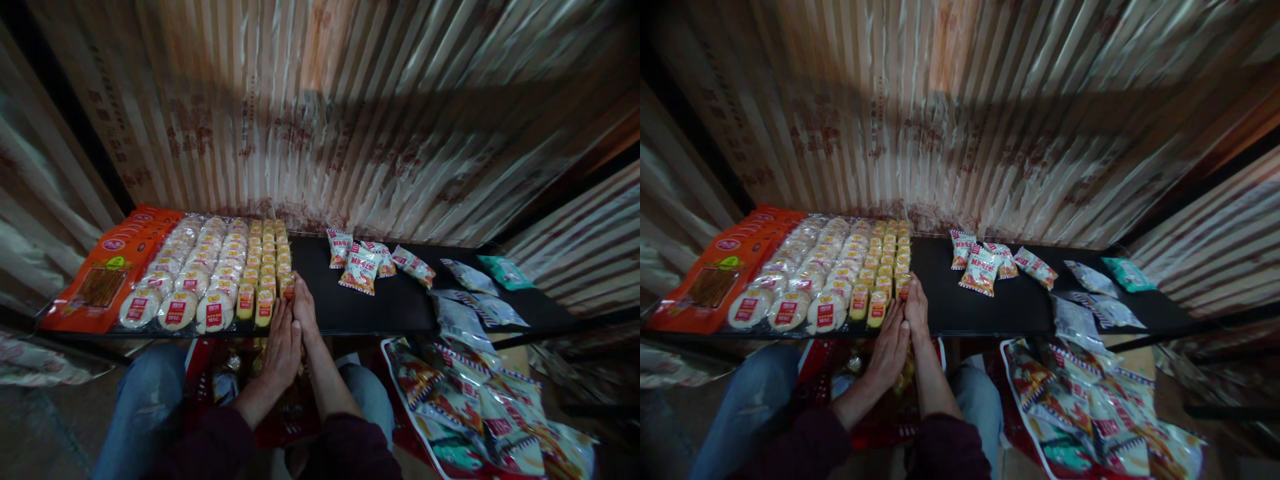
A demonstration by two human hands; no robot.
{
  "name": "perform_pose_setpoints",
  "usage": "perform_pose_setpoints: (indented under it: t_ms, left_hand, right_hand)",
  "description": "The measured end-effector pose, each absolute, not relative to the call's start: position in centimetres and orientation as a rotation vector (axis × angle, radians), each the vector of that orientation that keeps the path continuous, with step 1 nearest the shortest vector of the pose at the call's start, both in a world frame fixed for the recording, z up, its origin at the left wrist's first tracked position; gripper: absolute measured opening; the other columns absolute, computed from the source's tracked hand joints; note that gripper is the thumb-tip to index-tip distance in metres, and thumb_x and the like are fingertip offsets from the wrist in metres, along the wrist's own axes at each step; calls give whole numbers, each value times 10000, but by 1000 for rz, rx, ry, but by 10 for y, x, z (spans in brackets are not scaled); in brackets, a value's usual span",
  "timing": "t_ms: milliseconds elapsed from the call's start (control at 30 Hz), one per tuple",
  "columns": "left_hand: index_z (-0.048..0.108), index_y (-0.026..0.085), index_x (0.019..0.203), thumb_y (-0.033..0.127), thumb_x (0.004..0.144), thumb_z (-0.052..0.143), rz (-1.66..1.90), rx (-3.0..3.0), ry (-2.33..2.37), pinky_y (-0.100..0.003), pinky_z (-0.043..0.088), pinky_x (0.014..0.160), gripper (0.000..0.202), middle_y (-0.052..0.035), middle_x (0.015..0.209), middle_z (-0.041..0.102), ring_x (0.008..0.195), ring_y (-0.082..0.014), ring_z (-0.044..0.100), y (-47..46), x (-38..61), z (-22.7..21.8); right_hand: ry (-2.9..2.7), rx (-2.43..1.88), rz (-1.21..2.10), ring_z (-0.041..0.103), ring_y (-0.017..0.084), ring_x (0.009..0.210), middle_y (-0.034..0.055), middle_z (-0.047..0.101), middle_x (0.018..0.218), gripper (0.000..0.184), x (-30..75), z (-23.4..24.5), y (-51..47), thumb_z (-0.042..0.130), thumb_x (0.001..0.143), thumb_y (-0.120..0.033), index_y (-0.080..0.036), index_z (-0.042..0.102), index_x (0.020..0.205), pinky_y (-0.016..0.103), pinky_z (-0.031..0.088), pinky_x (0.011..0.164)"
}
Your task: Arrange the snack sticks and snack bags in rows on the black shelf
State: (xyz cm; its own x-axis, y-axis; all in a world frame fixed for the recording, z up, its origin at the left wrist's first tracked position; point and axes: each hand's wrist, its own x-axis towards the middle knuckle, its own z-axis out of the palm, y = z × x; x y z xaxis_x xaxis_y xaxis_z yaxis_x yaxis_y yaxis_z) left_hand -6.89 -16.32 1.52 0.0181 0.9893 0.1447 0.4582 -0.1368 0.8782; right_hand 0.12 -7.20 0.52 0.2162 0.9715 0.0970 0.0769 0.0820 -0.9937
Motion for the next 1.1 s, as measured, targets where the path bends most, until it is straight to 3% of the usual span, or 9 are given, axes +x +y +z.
perform_pose_setpoints:
  t_ms: [300,567,767,867,967,1100]
  left_hand:
    - [337,61,1399,373,937,209,1075,1729,1484,-408,154,1176,572,-151,1513,271,1423,-192,161,-161,-71,14]
    - [366,72,1378,283,922,268,1124,1831,1445,-430,168,1170,511,-150,1511,275,1431,-193,107,-172,-70,15]
    - [447,79,1316,75,789,334,1033,1943,1429,-442,250,1150,539,-146,1463,372,1414,-193,202,-204,-76,-4]
    - [430,71,1335,74,760,378,913,1986,1373,-423,268,1144,578,-156,1442,402,1389,-204,271,-230,-86,-23]
    - [465,69,1315,88,763,425,729,1909,1385,-381,274,1135,554,-161,1396,462,1347,-214,354,-249,-99,-41]
    - [666,158,1034,53,733,511,461,1482,1582,-323,403,1011,354,-101,1151,659,1153,-220,560,-247,-118,-56]
  right_hand:
    - [-1150,-1306,960,478,206,1256,69,598,1276,576,1,6,-72,334,873,-583,-180,627,1164,387,295,1108]
    - [-976,-1243,918,496,219,1233,115,513,1361,615,11,0,-95,346,863,-575,-142,547,1250,409,365,1056]
    - [-891,-1212,868,609,223,1035,133,654,1128,471,9,0,-155,409,858,-504,-132,645,1024,397,459,933]
    - [-1009,-1304,877,634,201,886,97,700,928,402,3,-16,-194,420,862,-472,-152,663,881,353,485,839]
    - [-1142,-1444,908,628,191,854,67,705,881,335,-6,-42,-220,441,848,-427,-182,669,864,339,482,823]
    - [-1337,-1591,1105,643,195,763,24,705,746,231,-21,-78,-225,521,764,-387,-223,675,712,368,494,805]
